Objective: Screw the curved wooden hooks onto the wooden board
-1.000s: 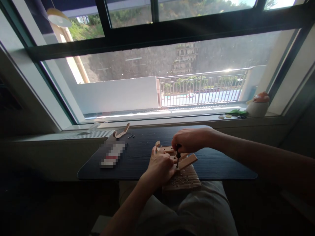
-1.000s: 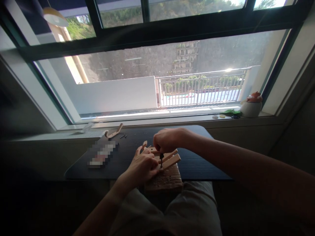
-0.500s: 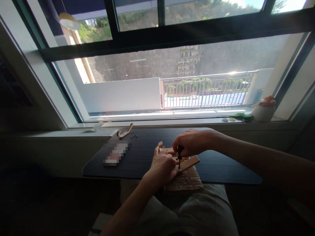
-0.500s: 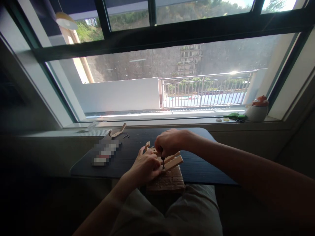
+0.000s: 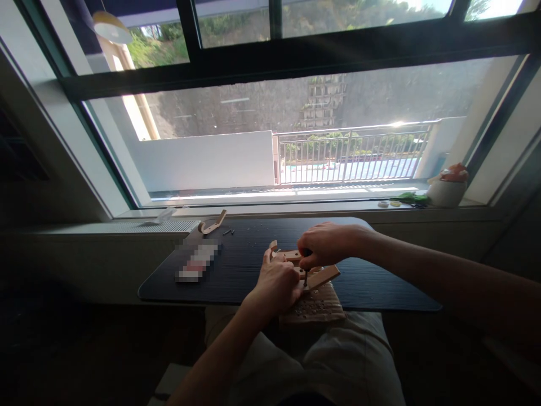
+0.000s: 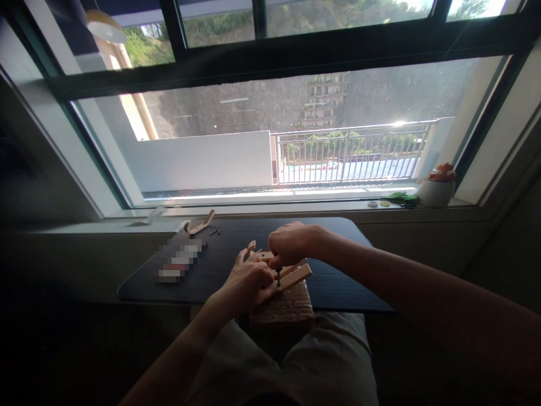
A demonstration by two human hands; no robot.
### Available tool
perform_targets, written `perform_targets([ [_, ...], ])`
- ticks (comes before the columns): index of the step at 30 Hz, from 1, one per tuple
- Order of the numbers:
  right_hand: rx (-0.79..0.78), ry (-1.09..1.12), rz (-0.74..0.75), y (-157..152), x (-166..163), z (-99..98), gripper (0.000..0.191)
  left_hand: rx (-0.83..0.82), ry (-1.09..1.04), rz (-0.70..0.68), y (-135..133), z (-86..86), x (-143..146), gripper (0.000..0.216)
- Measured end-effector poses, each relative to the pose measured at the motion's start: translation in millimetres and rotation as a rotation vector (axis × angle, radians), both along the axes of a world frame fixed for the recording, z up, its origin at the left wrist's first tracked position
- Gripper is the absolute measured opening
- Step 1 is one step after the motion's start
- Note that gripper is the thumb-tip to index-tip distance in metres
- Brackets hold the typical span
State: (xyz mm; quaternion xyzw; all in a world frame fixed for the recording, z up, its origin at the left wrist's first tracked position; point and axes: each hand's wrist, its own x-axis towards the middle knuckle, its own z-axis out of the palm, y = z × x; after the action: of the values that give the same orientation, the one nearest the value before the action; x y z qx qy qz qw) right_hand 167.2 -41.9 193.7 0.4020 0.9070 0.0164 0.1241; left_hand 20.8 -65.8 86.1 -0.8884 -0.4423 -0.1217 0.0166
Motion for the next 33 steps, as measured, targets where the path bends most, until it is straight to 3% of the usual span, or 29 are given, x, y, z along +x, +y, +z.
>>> perform_targets([
  [5,-0.076,-0.040,0.055,0.4,-6.4,9.4,0.029,0.025,0.001,-0.008,1.5,-2.2,0.1,0.023],
  [15,-0.037,0.019,0.051,5.6,3.4,-10.6,0.027,0.030,0.010,-0.008,1.0,-0.9,0.3,0.023],
  [22,-0.023,-0.041,-0.024,0.4,-4.8,2.9,0.041,0.026,0.021,-0.005,3.1,-2.0,0.1,0.017],
  [27,-0.091,-0.031,0.047,1.1,-6.1,3.9,0.024,0.047,0.022,-0.004,2.0,-2.3,0.5,0.019],
  [33,-0.104,0.020,0.035,6.2,1.3,-8.4,0.022,-0.001,0.035,0.002,-0.6,4.5,1.5,0.018],
])
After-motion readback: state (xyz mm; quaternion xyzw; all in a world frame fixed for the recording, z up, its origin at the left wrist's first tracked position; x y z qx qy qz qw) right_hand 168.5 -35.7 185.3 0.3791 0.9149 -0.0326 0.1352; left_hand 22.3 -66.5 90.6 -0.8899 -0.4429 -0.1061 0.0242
